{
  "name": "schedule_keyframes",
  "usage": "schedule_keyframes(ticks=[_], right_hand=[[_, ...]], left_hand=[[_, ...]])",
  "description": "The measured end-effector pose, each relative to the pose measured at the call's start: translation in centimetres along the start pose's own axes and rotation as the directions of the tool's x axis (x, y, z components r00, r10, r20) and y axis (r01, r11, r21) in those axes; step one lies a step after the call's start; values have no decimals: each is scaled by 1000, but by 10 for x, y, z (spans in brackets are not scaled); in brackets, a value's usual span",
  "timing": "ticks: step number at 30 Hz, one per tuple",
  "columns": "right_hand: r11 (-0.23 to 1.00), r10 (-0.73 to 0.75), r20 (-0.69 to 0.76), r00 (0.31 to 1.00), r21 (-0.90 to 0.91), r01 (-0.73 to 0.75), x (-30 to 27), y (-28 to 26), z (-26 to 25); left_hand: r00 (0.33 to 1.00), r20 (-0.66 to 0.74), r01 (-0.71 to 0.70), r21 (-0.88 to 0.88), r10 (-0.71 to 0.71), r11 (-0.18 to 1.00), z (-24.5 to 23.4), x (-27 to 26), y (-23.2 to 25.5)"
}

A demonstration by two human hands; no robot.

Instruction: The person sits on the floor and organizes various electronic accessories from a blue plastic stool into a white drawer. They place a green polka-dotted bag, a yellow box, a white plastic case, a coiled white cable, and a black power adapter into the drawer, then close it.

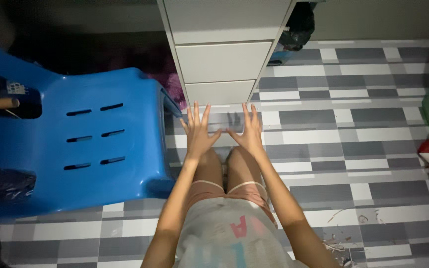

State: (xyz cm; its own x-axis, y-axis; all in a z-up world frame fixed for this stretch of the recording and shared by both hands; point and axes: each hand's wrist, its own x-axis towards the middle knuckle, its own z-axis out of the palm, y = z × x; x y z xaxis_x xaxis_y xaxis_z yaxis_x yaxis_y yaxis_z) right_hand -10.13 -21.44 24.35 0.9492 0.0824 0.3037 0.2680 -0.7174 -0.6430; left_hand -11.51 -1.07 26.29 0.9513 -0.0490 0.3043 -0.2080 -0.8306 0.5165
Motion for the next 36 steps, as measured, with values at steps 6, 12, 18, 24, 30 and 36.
schedule_keyframes(ticks=[6, 12, 18, 24, 30, 36], right_hand=[[993, -36, 22, 999, -108, 38, 1, 20, 17], [998, 40, 76, 996, -52, -37, -2, 10, 14], [999, 17, 63, 998, -38, -15, -1, 6, 13], [1000, 16, 72, 997, -18, -15, -3, 4, 12], [998, 46, 108, 993, -38, -42, -4, 7, 8], [1000, 6, 77, 997, -16, -4, -12, 11, 7]], left_hand=[[1000, -7, -20, 34, 20, 999, 17, -3, -14], [1000, 20, 10, -23, -9, 1000, 12, -8, -14], [999, 37, 32, -6, -32, 999, 20, -10, -14], [998, 49, 51, -18, -50, 999, 20, -12, -9], [997, 45, 58, -11, -57, 998, 26, -14, -10], [998, 36, 52, -9, -51, 999, 28, -20, -6]])
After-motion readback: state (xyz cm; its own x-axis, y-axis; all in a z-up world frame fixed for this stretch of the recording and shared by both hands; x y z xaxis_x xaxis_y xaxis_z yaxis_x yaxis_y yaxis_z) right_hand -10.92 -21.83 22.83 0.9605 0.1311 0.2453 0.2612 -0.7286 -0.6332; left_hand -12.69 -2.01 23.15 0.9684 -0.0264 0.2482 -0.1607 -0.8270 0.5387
